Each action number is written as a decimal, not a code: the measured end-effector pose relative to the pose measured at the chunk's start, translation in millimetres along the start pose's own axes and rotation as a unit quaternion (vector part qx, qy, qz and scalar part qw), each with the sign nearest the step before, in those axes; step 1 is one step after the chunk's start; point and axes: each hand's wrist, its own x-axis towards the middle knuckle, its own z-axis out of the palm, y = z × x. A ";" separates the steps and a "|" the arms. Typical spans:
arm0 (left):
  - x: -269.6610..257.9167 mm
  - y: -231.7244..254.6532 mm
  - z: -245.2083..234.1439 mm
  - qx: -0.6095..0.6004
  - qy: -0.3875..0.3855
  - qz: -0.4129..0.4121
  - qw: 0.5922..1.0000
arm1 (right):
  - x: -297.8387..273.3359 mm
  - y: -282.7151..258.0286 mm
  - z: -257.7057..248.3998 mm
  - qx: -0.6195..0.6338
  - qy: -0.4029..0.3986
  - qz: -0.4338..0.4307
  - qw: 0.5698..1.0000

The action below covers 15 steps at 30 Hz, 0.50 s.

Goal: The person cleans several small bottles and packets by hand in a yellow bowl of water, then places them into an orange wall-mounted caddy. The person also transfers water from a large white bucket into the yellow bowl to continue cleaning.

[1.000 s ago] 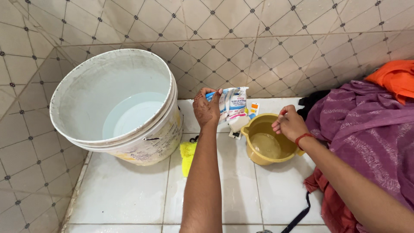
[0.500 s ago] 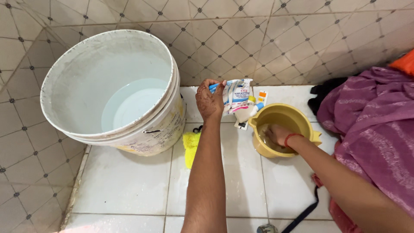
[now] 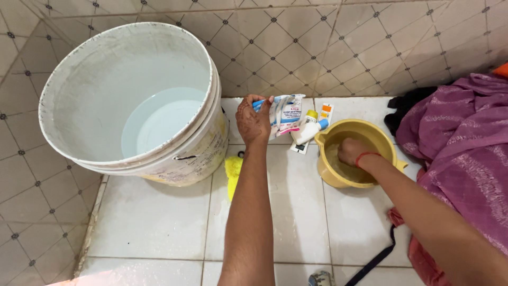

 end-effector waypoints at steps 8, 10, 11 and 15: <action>-0.8 -0.7 6.0 -0.001 -0.022 -0.004 1.000 | -13.1 1.3 -2.5 -0.051 -0.002 0.014 0.999; -0.3 -2.9 5.5 0.007 -0.014 -0.001 1.000 | -20.2 -4.5 -3.5 -0.052 0.014 0.004 0.999; -1.2 -4.1 5.6 0.008 -0.016 -0.005 1.000 | -22.9 -5.8 -4.2 -0.053 0.022 0.000 0.998; -1.9 -5.3 3.7 0.000 -0.020 -0.008 1.000 | -12.2 -6.5 -6.8 -0.021 -0.023 0.015 0.999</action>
